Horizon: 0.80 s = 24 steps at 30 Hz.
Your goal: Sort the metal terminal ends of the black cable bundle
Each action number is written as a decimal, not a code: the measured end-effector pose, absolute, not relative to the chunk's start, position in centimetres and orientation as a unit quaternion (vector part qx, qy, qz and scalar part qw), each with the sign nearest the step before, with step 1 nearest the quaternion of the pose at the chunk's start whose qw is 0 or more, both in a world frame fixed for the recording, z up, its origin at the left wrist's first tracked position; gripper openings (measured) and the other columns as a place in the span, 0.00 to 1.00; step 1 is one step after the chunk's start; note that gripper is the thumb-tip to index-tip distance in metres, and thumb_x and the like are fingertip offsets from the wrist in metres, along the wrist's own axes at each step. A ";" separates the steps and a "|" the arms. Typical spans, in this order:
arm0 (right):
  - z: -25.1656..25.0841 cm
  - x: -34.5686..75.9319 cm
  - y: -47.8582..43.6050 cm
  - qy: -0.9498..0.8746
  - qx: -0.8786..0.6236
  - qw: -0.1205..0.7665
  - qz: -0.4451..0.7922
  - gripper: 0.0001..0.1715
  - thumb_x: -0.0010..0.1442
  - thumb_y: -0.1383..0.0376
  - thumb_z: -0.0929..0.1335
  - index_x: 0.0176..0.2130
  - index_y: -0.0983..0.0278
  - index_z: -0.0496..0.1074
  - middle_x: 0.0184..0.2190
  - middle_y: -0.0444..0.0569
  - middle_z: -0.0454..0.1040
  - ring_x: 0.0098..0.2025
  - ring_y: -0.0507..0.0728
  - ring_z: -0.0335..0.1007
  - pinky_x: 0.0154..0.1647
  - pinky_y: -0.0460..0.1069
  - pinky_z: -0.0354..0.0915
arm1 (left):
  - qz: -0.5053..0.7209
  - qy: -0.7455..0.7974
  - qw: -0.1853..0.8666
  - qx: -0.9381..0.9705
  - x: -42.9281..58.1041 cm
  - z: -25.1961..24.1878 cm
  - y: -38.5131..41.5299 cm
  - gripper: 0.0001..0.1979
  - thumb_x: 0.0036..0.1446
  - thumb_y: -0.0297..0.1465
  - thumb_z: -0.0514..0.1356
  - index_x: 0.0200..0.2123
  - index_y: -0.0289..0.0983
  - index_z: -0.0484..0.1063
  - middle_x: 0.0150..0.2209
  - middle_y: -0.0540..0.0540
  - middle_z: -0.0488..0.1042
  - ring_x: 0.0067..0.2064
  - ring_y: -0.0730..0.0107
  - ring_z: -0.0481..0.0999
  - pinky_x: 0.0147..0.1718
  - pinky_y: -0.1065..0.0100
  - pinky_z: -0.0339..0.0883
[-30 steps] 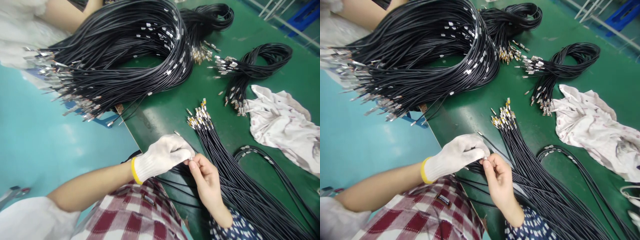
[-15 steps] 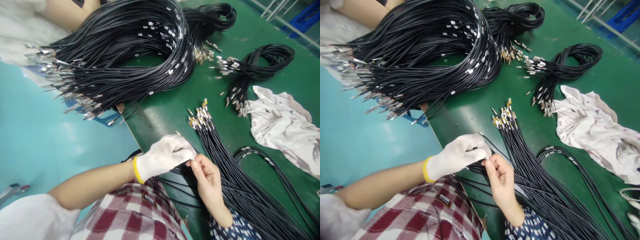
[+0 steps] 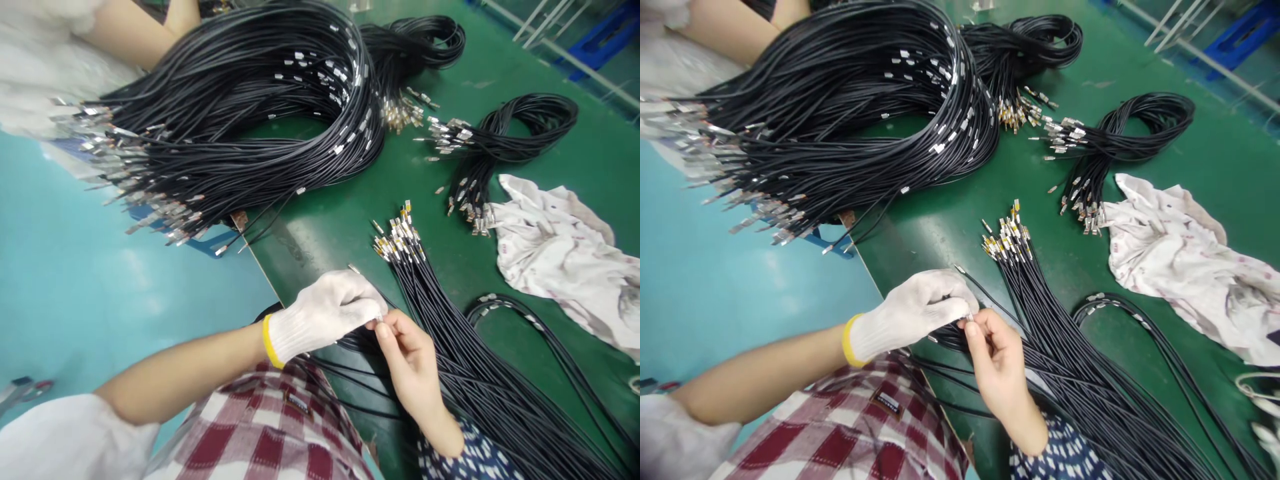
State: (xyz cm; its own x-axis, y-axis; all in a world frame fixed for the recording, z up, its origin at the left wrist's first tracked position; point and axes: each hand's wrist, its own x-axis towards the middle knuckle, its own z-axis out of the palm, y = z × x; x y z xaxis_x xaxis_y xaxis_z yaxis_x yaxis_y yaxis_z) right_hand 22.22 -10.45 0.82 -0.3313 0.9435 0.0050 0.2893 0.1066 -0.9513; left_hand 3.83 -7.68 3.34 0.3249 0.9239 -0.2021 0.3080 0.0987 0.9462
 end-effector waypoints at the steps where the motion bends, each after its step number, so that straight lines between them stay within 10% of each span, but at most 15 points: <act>1: 1.0 22.2 -10.5 -0.699 -0.457 0.328 0.442 0.12 0.72 0.64 0.63 0.38 0.62 0.74 0.29 0.47 0.72 0.30 0.56 0.67 0.32 0.50 0.62 | 0.293 0.511 0.519 0.619 3.6 3.4 -7.6 0.10 0.62 0.28 0.56 0.33 0.41 0.79 0.36 0.56 0.79 0.41 0.75 0.75 0.44 0.73 0.65; 6: 1.4 23.2 -9.2 -0.844 -0.423 0.220 0.245 0.14 0.73 0.63 0.62 0.51 0.63 0.74 0.46 0.55 0.74 0.46 0.63 0.70 0.45 0.57 0.63 | 0.326 0.571 0.341 0.672 2.1 2.6 -7.2 0.11 0.64 0.27 0.55 0.37 0.41 0.78 0.40 0.53 0.80 0.45 0.71 0.76 0.50 0.67 0.65; 13: -0.5 25.9 -5.7 -0.809 -0.575 0.122 -0.008 0.05 0.66 0.64 0.71 0.38 0.65 0.75 0.35 0.51 0.76 0.37 0.64 0.72 0.35 0.55 0.60 | 0.253 0.443 0.140 0.848 3.0 -0.3 -7.2 0.14 0.64 0.31 0.58 0.52 0.38 0.73 0.53 0.46 0.77 0.55 0.61 0.72 0.62 0.55 0.58; 24: 0.2 25.8 -8.2 -0.811 -0.502 0.275 0.120 0.07 0.68 0.66 0.69 0.35 0.63 0.71 0.31 0.46 0.74 0.32 0.56 0.70 0.35 0.51 0.60 | 0.250 0.591 0.394 0.658 1.2 0.8 -7.3 0.09 0.65 0.36 0.56 0.37 0.42 0.76 0.38 0.53 0.78 0.43 0.67 0.75 0.45 0.66 0.64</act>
